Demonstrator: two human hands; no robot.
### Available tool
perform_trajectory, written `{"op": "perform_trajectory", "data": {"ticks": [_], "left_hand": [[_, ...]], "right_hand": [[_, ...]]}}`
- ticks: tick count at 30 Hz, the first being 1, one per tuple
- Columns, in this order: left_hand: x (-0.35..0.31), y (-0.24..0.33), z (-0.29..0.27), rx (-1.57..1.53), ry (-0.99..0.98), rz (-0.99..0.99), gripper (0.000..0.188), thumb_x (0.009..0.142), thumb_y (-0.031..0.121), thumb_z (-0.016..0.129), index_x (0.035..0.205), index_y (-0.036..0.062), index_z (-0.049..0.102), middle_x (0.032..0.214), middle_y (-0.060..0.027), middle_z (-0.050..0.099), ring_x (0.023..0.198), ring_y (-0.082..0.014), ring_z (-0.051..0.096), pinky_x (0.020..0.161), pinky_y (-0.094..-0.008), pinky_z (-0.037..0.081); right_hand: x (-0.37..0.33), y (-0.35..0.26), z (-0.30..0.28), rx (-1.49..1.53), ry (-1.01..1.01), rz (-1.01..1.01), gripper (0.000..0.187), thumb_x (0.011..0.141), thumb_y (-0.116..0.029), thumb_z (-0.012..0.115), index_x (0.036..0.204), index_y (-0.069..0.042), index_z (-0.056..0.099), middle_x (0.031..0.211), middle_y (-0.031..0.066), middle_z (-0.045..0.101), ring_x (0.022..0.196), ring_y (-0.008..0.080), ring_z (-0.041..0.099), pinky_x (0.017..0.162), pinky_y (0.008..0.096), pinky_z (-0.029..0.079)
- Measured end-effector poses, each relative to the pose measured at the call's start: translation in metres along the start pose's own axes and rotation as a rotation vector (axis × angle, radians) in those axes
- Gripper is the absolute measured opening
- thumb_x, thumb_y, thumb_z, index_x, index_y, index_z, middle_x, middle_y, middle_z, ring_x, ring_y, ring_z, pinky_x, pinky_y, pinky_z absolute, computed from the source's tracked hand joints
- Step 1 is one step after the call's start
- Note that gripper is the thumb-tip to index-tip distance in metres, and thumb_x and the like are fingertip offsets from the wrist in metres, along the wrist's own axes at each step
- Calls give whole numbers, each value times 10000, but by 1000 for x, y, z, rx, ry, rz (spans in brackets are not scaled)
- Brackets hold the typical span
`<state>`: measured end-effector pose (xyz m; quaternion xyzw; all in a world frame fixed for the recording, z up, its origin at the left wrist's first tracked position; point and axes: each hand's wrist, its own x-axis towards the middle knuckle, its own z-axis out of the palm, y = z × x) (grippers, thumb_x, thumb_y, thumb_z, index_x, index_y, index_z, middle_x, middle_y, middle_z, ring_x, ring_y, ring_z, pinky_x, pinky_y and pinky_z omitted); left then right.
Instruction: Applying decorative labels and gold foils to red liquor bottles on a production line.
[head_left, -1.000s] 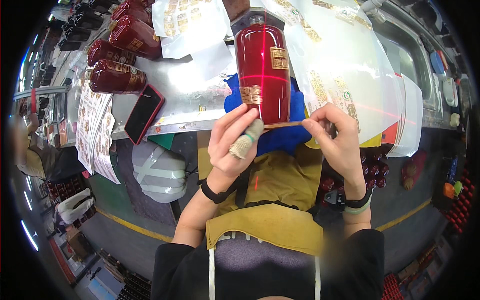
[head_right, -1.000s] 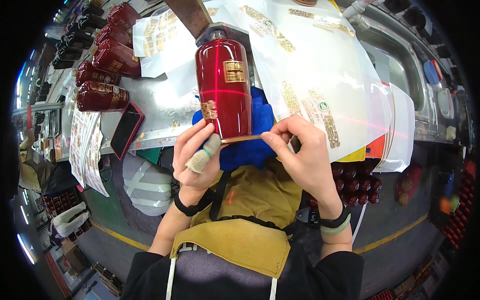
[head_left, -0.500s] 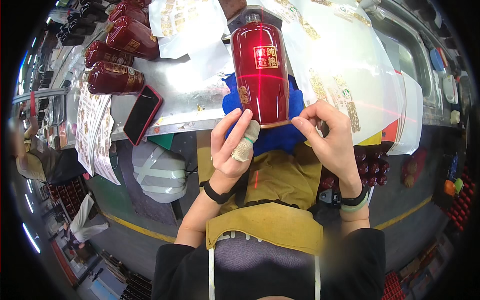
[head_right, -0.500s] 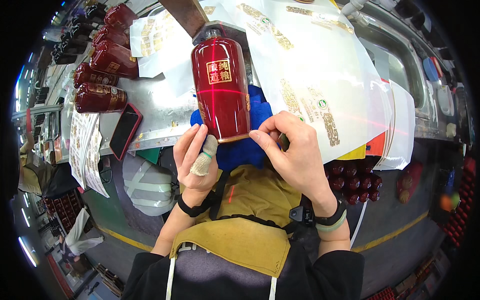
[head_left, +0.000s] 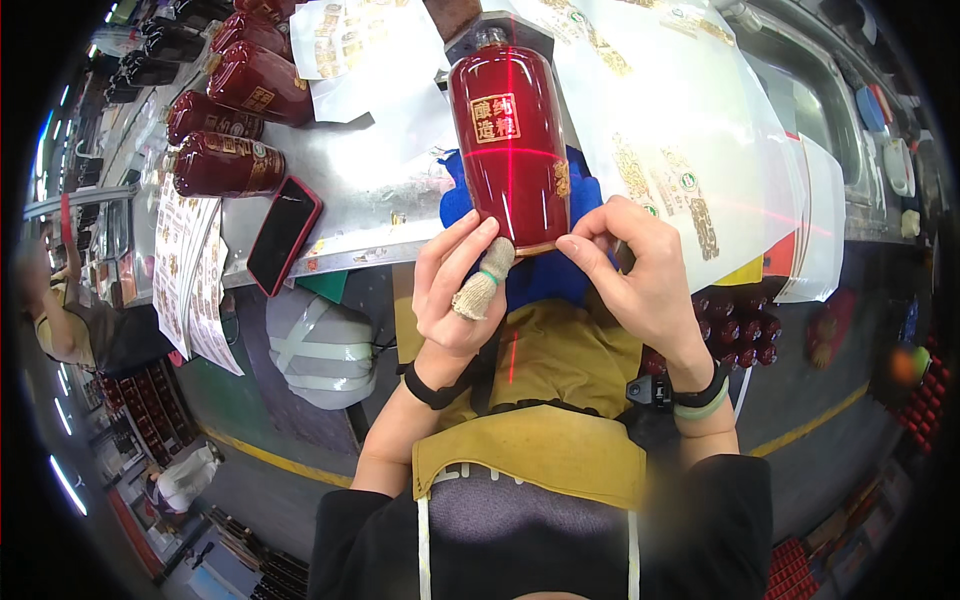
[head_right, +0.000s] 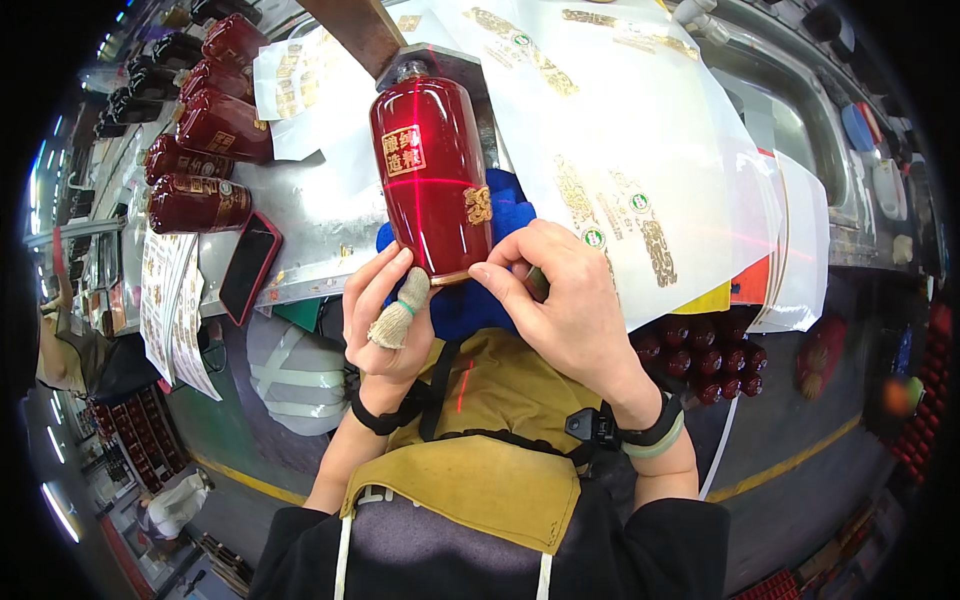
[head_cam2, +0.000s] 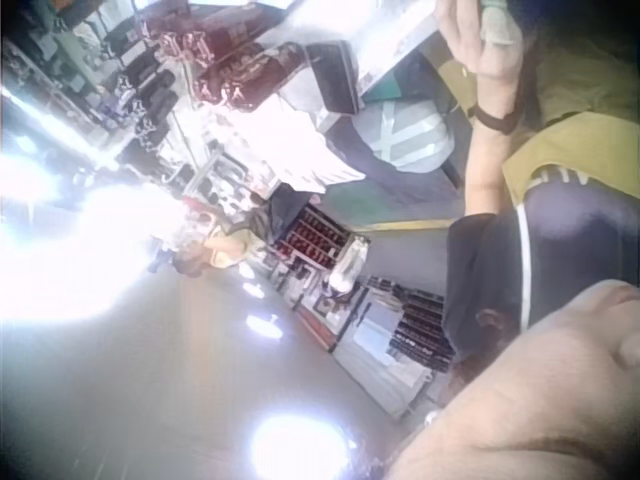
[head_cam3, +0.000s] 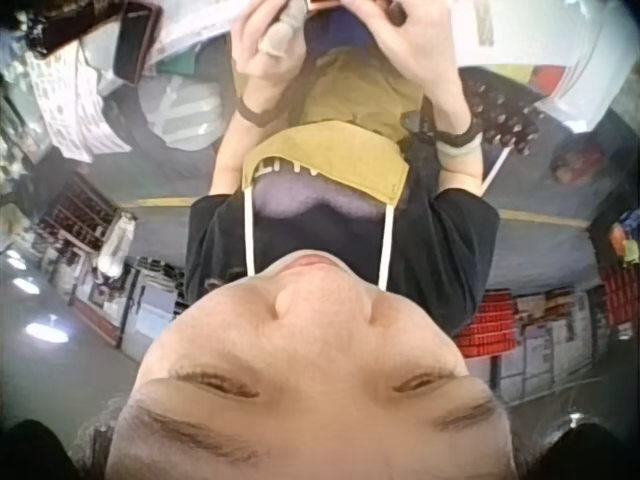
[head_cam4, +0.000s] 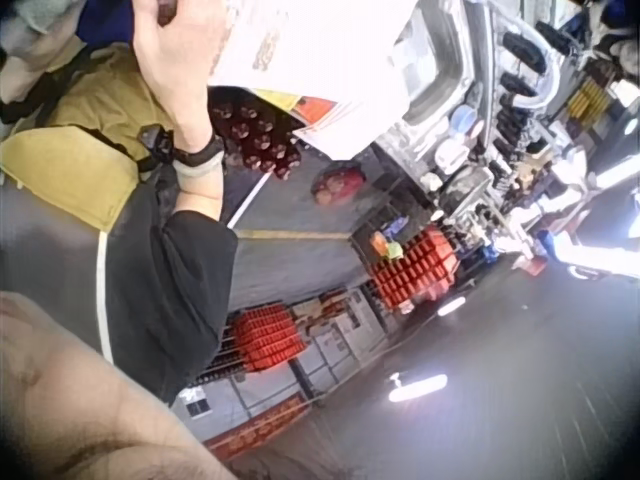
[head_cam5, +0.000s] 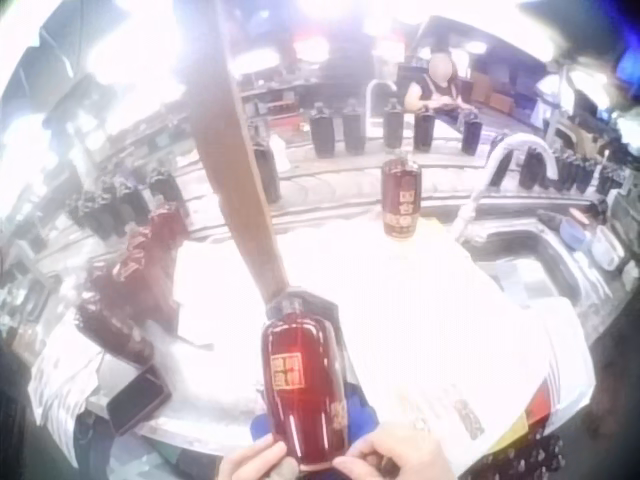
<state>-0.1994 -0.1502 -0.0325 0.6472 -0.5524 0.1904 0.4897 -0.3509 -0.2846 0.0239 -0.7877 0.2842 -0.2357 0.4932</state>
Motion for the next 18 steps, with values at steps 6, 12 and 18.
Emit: {"op": "perform_trajectory", "data": {"ticks": [6,12,18], "left_hand": [[-4,9,-4,38,-63,-75,433,766,-118,812,1171,12,731,1151,-146,749,1067,-344,711,890,-402,596],[-3,11,-7,128,-119,34,280,836,-68,765,1100,23,773,1252,-146,717,1177,-360,660,949,-412,577],[5,16,-5,136,-154,41,226,813,-70,770,1028,0,760,1266,-155,717,1231,-379,641,968,-427,585]], "right_hand": [[1,1,1,-27,-2,-12,151,902,-104,787,871,-5,676,786,88,635,627,196,588,609,331,474],[1,2,1,-20,-1,-4,156,904,-114,785,869,-6,679,792,90,642,634,201,602,618,338,481],[1,3,1,-16,0,-20,153,901,-113,786,869,-7,680,798,92,650,645,208,612,626,345,486]]}}
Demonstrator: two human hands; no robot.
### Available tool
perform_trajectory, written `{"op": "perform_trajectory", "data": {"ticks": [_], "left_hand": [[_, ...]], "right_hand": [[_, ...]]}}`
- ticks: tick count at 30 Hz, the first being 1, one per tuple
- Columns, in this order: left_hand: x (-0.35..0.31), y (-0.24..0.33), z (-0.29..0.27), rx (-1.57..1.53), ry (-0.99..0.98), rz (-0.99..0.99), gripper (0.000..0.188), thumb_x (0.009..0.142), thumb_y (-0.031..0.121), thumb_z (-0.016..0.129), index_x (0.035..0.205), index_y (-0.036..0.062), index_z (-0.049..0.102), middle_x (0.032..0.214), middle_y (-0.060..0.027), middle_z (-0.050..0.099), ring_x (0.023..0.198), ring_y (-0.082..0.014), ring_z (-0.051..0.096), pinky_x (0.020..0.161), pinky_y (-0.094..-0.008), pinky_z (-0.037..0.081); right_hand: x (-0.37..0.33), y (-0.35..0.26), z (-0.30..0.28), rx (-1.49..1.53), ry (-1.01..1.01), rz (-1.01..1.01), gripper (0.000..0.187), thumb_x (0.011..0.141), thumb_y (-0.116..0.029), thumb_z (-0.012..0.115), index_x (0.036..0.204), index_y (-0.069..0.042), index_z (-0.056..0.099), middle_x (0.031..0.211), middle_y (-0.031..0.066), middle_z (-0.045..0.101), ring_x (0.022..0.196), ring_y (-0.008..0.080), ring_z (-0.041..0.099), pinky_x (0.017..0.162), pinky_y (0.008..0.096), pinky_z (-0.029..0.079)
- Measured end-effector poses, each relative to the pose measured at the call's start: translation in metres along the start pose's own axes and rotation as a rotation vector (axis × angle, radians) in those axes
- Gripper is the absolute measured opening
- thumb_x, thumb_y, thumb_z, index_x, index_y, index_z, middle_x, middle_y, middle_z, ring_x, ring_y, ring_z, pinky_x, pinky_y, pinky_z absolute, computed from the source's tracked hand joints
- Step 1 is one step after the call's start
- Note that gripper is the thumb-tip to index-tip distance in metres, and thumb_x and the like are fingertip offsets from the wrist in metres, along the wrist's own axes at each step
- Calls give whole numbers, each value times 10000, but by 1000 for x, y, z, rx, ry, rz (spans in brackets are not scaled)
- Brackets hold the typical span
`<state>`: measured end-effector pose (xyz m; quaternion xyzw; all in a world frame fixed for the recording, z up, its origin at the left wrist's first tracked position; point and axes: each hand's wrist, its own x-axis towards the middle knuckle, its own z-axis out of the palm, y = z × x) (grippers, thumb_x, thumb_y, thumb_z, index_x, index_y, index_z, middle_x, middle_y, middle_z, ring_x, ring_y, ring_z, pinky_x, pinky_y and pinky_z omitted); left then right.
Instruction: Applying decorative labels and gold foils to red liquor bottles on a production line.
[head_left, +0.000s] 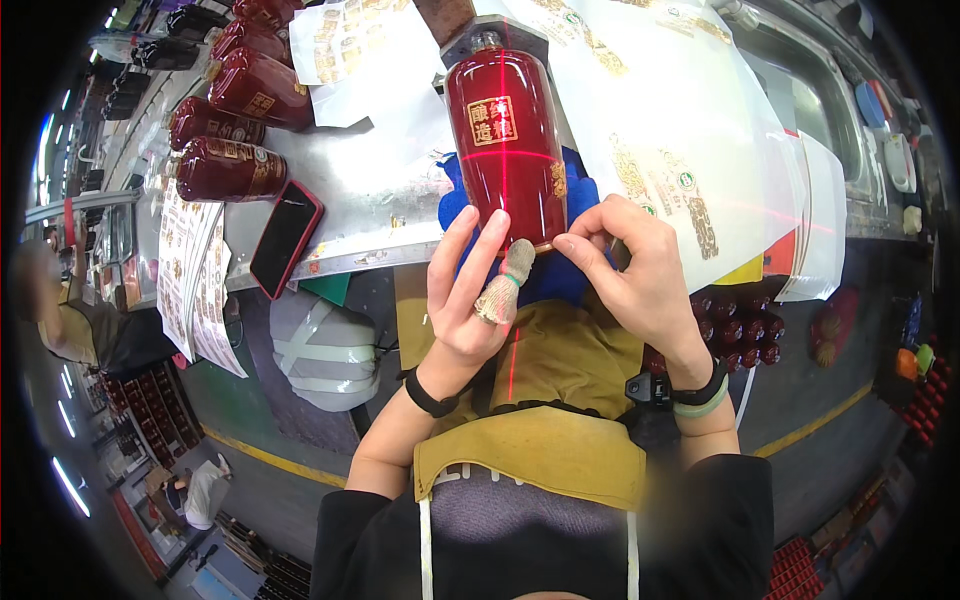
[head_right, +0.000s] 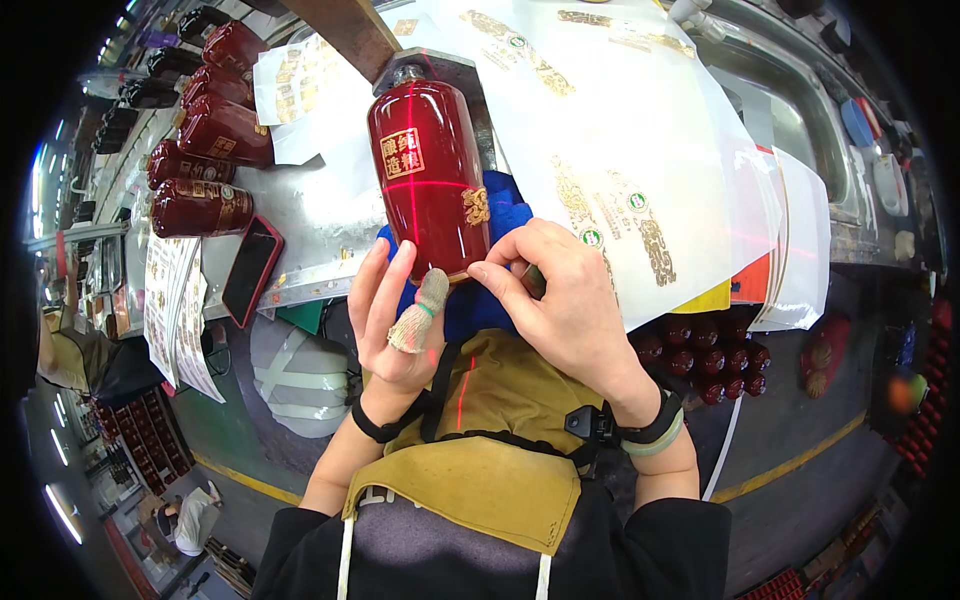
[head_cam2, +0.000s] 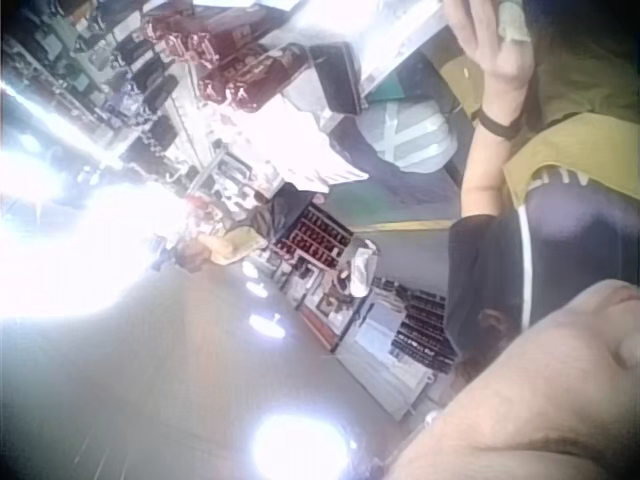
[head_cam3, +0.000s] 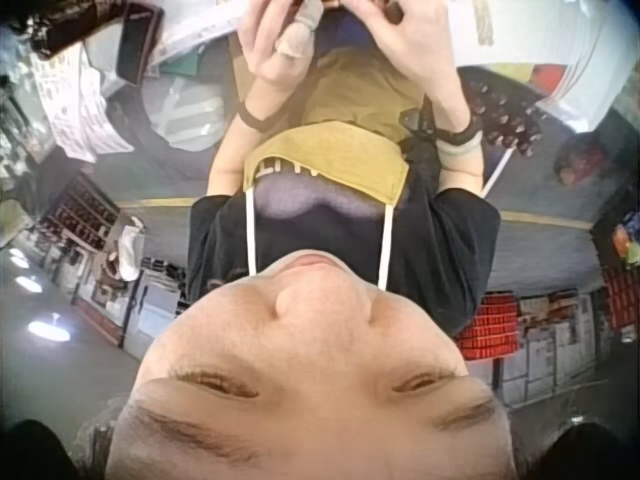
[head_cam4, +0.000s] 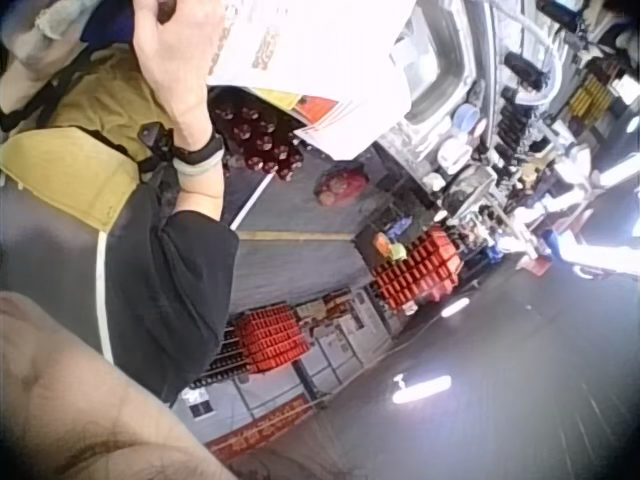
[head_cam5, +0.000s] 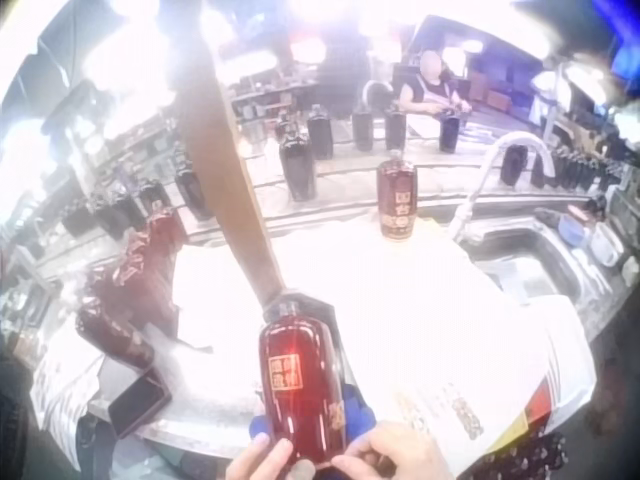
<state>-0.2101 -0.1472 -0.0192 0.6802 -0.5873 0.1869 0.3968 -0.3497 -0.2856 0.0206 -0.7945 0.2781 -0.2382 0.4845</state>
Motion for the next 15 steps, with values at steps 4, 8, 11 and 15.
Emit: {"op": "perform_trajectory", "data": {"ticks": [4,8,11,15], "left_hand": [[7,-6,0,-96,-29,19,168,820,-46,773,982,-31,729,1171,-157,753,1157,-385,685,871,-408,633],[4,-12,8,-118,127,48,220,818,-100,795,1025,-59,730,1125,-148,762,1104,-363,712,863,-381,659],[-3,-9,12,-114,144,-61,276,813,-118,796,1079,-68,739,1134,-146,758,1106,-353,714,880,-379,656],[-7,-6,12,-123,149,-104,282,818,-103,803,1085,-69,720,1151,-169,753,1099,-369,720,902,-403,635]], "right_hand": [[-1,2,1,7,3,-1,152,895,-108,788,878,-5,678,781,85,639,647,197,599,625,338,480],[0,6,-3,37,51,173,135,906,-98,768,954,-9,679,732,46,589,643,135,544,612,296,447],[-2,4,2,185,59,223,139,934,-110,749,993,-11,672,719,11,564,661,96,516,609,269,418],[-2,0,17,264,51,203,235,929,-159,784,1022,-1,636,796,15,588,732,94,531,667,259,442]]}}
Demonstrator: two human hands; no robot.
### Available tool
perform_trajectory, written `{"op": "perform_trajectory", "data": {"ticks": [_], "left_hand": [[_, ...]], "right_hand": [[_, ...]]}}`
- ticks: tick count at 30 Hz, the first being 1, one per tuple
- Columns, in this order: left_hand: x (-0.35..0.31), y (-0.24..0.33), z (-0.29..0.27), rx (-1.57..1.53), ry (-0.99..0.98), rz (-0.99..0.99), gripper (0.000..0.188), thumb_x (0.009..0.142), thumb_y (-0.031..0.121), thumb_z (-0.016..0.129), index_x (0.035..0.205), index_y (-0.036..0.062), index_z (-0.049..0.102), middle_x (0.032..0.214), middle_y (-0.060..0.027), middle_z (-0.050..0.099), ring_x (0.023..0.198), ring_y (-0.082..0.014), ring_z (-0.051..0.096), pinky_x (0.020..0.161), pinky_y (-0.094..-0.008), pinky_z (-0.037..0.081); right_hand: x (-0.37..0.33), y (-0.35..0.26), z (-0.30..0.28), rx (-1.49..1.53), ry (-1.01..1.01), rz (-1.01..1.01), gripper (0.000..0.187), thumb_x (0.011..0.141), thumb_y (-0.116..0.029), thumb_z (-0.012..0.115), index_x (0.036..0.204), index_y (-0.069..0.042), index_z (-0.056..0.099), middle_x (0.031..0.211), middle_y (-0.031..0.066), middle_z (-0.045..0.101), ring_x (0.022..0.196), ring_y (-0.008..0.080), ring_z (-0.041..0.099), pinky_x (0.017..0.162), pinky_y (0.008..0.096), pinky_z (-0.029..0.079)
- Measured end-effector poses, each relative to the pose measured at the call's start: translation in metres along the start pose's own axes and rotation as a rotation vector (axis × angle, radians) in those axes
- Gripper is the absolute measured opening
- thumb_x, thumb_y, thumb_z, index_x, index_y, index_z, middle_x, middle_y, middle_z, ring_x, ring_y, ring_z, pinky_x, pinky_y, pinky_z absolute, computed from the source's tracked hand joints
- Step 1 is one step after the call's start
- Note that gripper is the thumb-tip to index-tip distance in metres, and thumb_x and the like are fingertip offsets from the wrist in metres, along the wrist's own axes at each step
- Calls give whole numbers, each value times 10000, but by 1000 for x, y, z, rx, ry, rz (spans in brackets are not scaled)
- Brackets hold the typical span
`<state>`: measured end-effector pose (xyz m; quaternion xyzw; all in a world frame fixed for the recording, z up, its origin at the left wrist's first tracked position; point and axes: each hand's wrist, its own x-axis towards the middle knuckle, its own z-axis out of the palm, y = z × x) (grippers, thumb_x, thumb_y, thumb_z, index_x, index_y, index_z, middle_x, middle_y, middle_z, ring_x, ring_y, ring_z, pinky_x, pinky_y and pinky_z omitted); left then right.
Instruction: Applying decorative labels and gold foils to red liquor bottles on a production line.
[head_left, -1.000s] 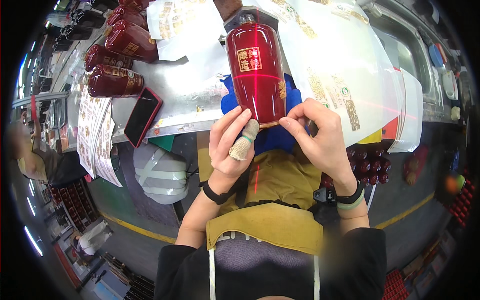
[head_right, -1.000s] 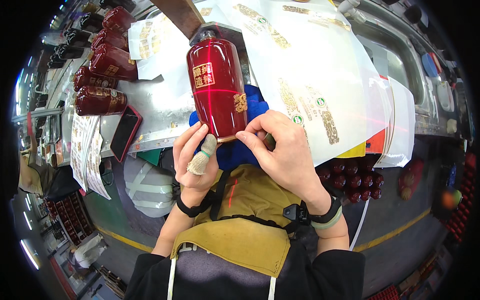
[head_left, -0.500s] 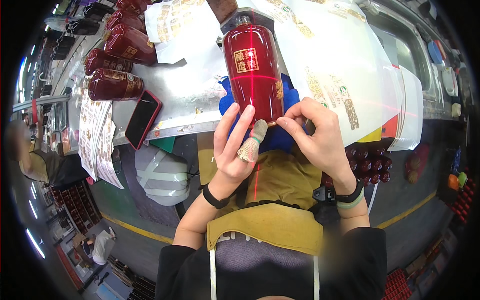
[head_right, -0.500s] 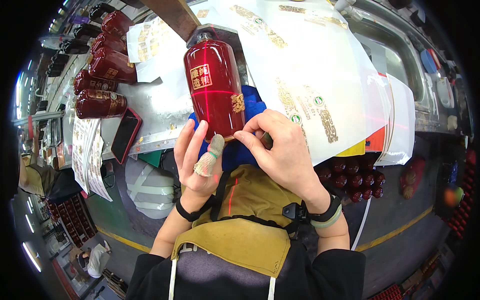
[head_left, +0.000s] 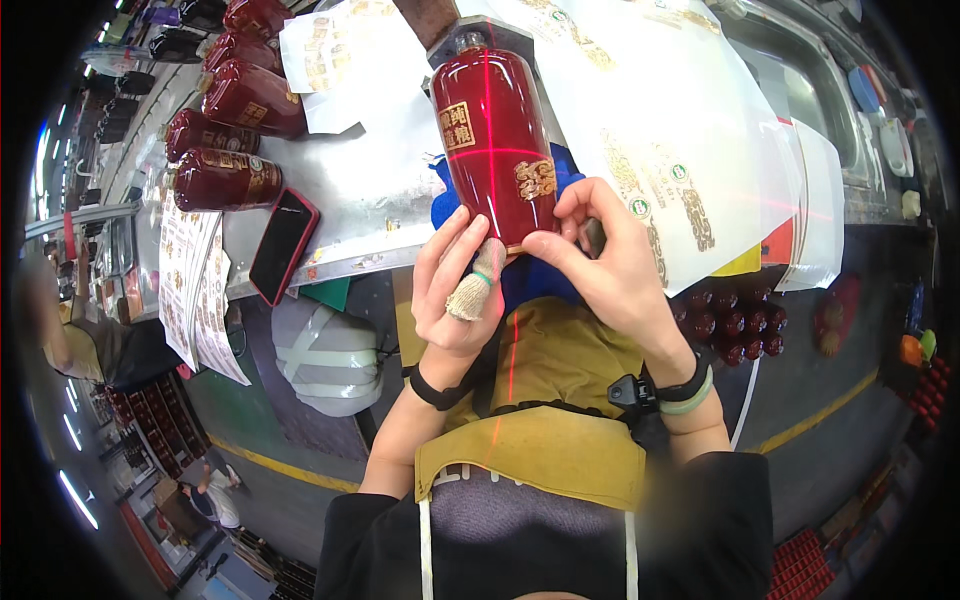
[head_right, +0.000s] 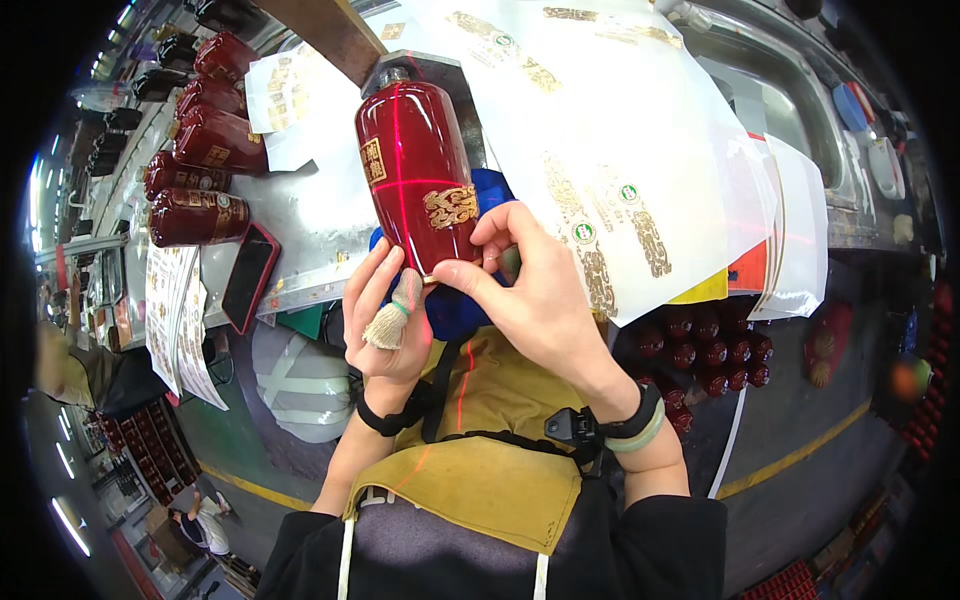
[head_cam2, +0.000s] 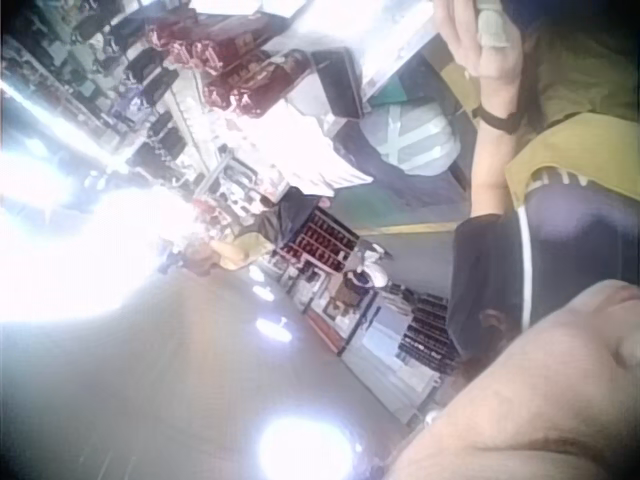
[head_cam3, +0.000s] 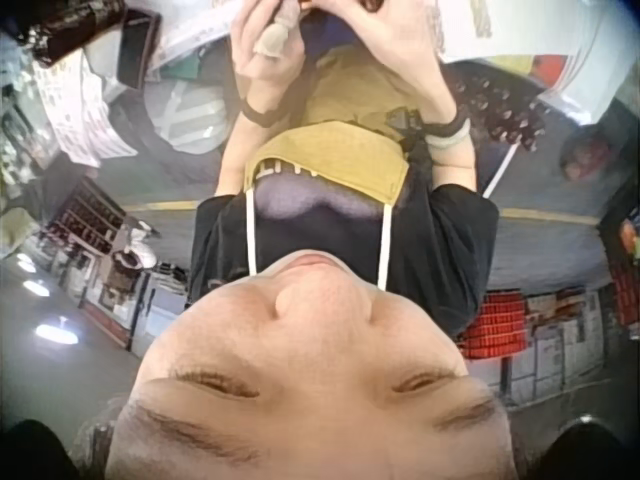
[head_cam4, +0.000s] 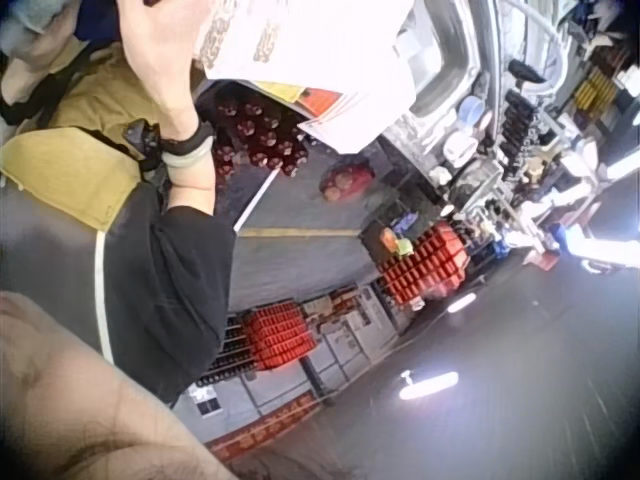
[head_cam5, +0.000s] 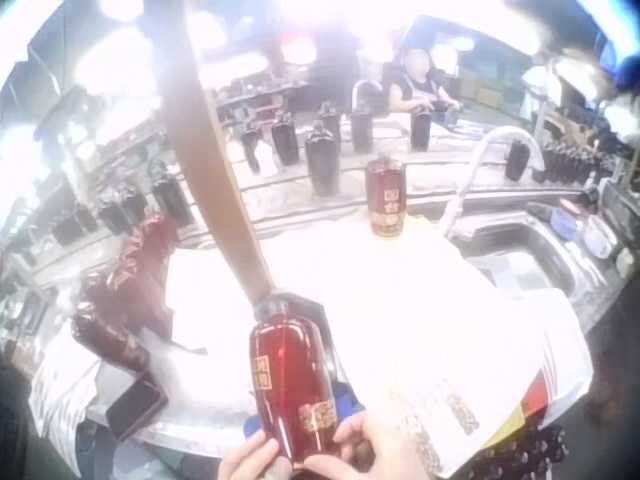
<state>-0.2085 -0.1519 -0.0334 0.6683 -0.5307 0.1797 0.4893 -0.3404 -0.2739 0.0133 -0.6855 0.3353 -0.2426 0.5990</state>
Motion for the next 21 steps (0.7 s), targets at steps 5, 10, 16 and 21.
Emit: {"op": "perform_trajectory", "data": {"ticks": [5,10,16,21], "left_hand": [[1,2,-2,-17,-13,-41,275,834,-87,803,1089,-70,699,1155,-197,750,1097,-391,723,915,-434,619],[0,1,0,4,-10,-10,255,856,-71,793,1092,-70,695,1144,-199,750,1095,-394,723,911,-437,619],[1,0,0,22,-7,27,286,824,-102,790,1104,-83,732,1145,-153,754,1108,-363,714,897,-402,635],[2,2,-1,52,-32,52,265,861,-62,787,1111,-46,700,1160,-188,745,1094,-390,723,918,-444,611]], "right_hand": [[3,2,-4,119,-52,110,303,904,-180,824,1027,-5,610,837,11,599,766,93,536,705,261,465],[4,3,-4,128,-39,70,193,964,-146,752,1017,-2,635,854,14,634,782,81,562,712,259,465],[2,3,-3,123,-41,107,170,967,-132,743,1019,-4,644,853,13,638,792,79,563,711,255,462],[4,5,-4,124,-69,113,205,945,-151,774,1021,-10,646,847,1,624,780,71,539,697,243,445]]}}
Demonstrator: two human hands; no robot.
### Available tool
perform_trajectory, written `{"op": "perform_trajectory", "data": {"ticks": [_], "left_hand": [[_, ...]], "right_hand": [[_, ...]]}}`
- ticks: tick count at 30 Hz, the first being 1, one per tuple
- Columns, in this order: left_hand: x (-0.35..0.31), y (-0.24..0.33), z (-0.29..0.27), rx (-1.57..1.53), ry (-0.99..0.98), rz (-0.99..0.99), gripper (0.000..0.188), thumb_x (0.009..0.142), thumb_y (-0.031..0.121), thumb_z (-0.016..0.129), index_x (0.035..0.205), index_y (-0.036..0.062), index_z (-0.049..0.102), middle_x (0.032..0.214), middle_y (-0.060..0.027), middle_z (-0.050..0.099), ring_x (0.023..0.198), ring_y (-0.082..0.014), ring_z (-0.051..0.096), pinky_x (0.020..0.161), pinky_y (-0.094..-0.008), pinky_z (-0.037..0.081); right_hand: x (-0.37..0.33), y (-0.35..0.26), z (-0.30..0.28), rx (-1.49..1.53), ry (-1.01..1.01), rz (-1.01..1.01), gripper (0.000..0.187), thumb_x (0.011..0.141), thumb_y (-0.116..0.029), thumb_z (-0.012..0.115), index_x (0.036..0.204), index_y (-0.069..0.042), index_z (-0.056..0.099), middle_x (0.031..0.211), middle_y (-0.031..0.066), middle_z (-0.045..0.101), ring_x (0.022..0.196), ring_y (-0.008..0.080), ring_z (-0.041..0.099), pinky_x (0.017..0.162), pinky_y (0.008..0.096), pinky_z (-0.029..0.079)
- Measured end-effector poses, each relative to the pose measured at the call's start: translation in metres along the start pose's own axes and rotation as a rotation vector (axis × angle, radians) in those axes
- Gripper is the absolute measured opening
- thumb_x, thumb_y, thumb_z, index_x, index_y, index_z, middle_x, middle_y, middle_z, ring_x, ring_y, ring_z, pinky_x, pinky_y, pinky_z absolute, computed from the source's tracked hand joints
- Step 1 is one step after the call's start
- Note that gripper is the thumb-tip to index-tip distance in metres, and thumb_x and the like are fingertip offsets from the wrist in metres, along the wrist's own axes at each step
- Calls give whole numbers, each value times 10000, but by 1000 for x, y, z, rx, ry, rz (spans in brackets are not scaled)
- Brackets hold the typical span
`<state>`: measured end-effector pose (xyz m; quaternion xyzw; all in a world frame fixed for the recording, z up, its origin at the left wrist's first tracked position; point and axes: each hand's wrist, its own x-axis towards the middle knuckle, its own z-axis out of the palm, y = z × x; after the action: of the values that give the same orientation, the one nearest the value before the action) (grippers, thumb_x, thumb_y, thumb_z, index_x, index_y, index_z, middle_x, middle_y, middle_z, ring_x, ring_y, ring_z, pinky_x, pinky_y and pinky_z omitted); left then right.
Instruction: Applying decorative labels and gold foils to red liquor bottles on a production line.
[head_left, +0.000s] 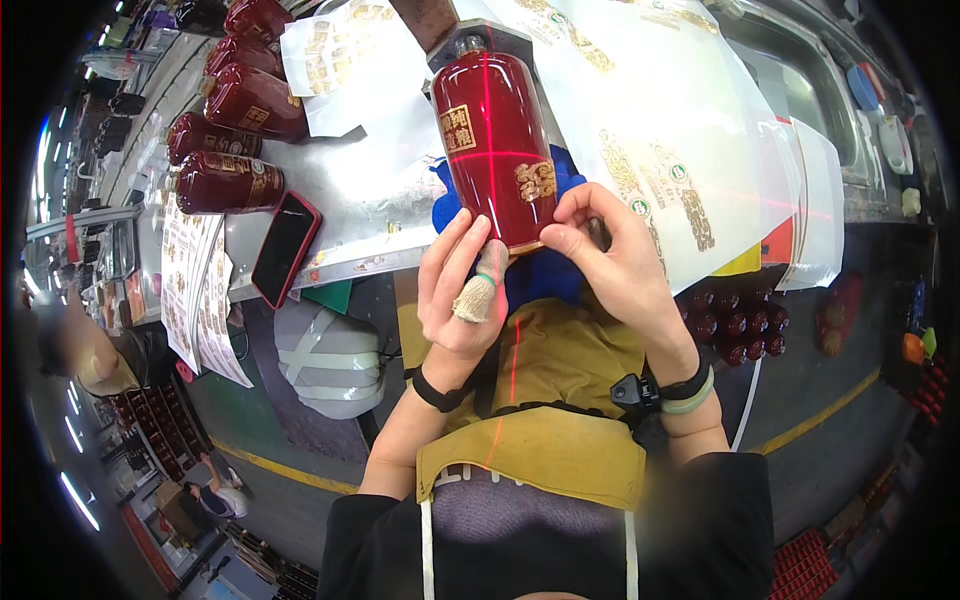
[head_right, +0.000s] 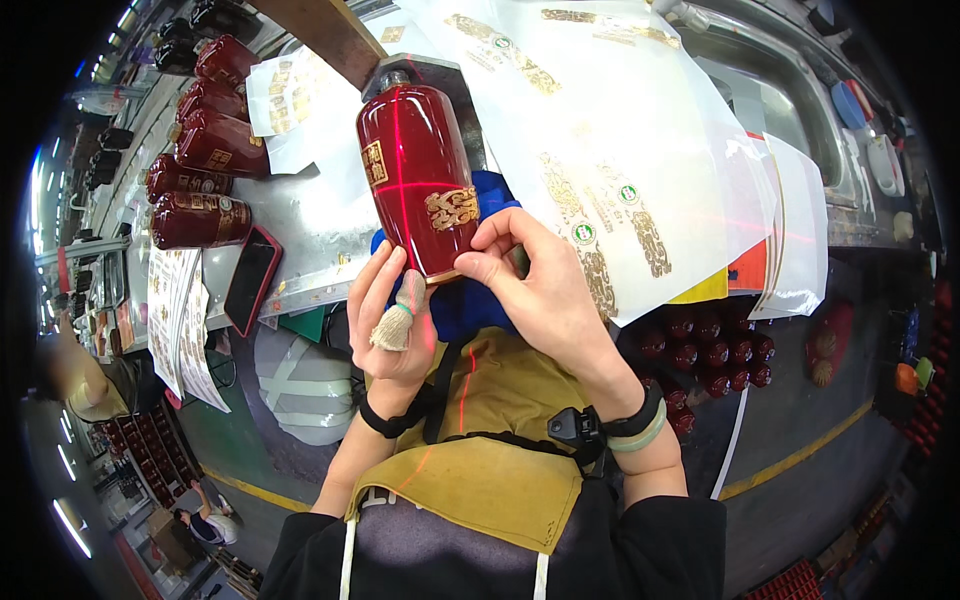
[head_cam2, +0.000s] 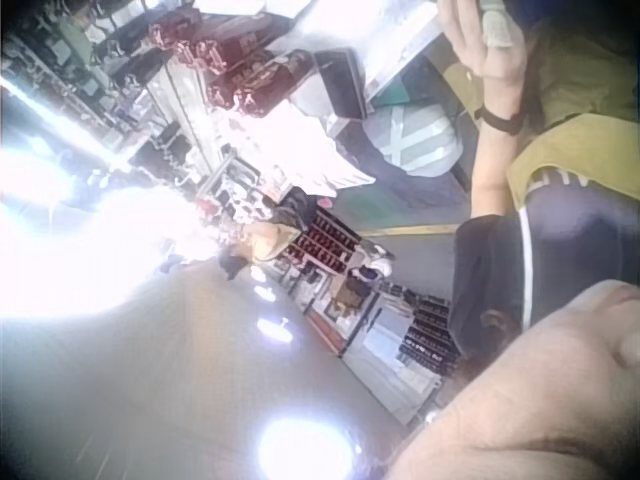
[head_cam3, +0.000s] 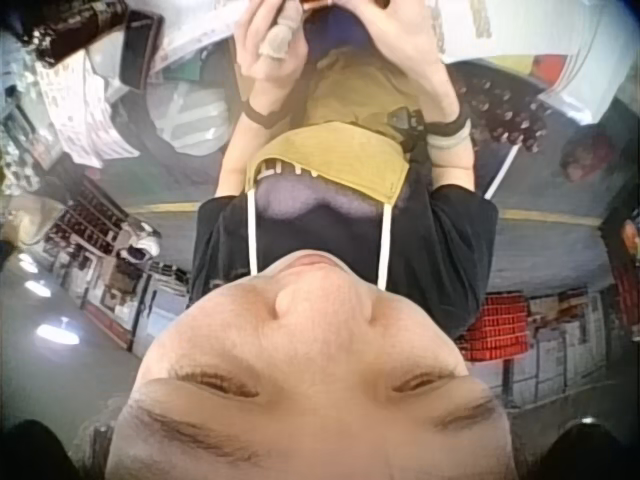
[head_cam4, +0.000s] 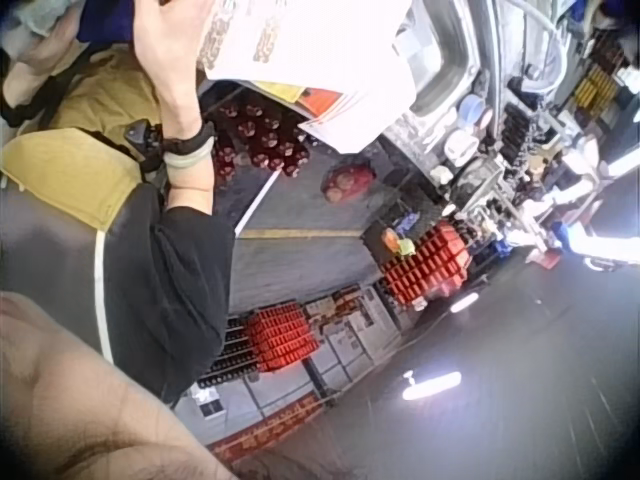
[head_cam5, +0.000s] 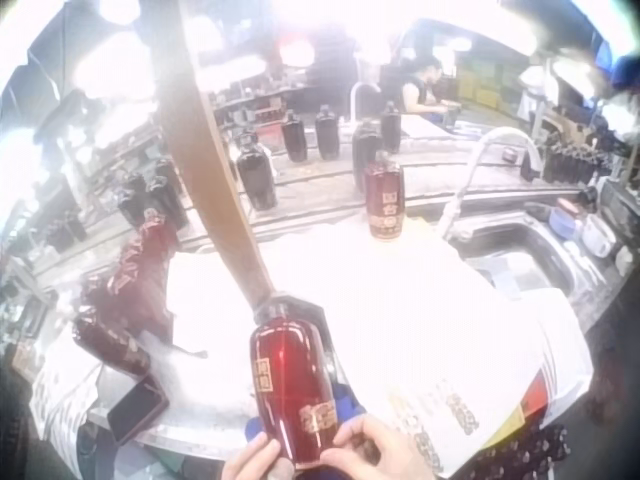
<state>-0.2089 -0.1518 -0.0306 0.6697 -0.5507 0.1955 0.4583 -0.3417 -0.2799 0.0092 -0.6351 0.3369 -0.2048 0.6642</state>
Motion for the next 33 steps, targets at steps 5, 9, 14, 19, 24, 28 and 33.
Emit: {"op": "perform_trajectory", "data": {"ticks": [5,9,14,19,24,28,33], "left_hand": [[1,2,-6,-26,-50,-33,309,840,-87,777,1138,-50,707,1200,-195,724,1124,-393,706,944,-447,594],[3,1,-7,7,-79,41,354,818,-108,771,1161,-63,700,1212,-198,710,1139,-400,695,953,-448,585],[2,2,-6,22,-70,47,364,811,-115,771,1165,-74,698,1213,-188,712,1139,-398,695,957,-444,583],[1,2,-7,14,-74,26,382,800,-124,769,1174,-84,697,1215,-183,714,1156,-388,691,969,-441,578],[1,2,-6,21,-74,35,382,798,-126,765,1172,-75,702,1211,-180,715,1157,-388,690,972,-445,578],[2,3,-5,12,-62,33,363,802,-123,761,1158,-68,710,1200,-180,717,1151,-392,692,966,-447,582],[1,2,-4,22,-56,42,362,797,-124,765,1150,-67,712,1191,-185,716,1134,-399,697,956,-446,588]], "right_hand": [[-1,1,-2,16,-19,35,220,931,-149,786,1028,-8,647,852,-8,620,767,64,523,695,233,439],[1,3,-2,16,-27,11,239,925,-156,797,1037,-12,644,868,-14,618,771,57,516,709,229,443],[0,3,-2,72,-10,32,278,902,-162,825,1043,-18,632,866,-24,603,789,52,521,718,225,444],[-1,3,1,33,5,-6,228,930,-150,793,1039,-14,647,864,-15,609,787,57,529,718,224,446],[-1,4,0,45,3,36,211,935,-136,777,1024,2,644,860,0,623,774,72,543,705,248,458],[-2,5,2,8,23,15,237,921,-147,795,1021,1,639,856,4,620,778,76,540,710,249,457],[-2,3,3,-60,28,-2,175,971,-147,737,998,0,646,857,24,646,805,92,575,722,259,471]]}}
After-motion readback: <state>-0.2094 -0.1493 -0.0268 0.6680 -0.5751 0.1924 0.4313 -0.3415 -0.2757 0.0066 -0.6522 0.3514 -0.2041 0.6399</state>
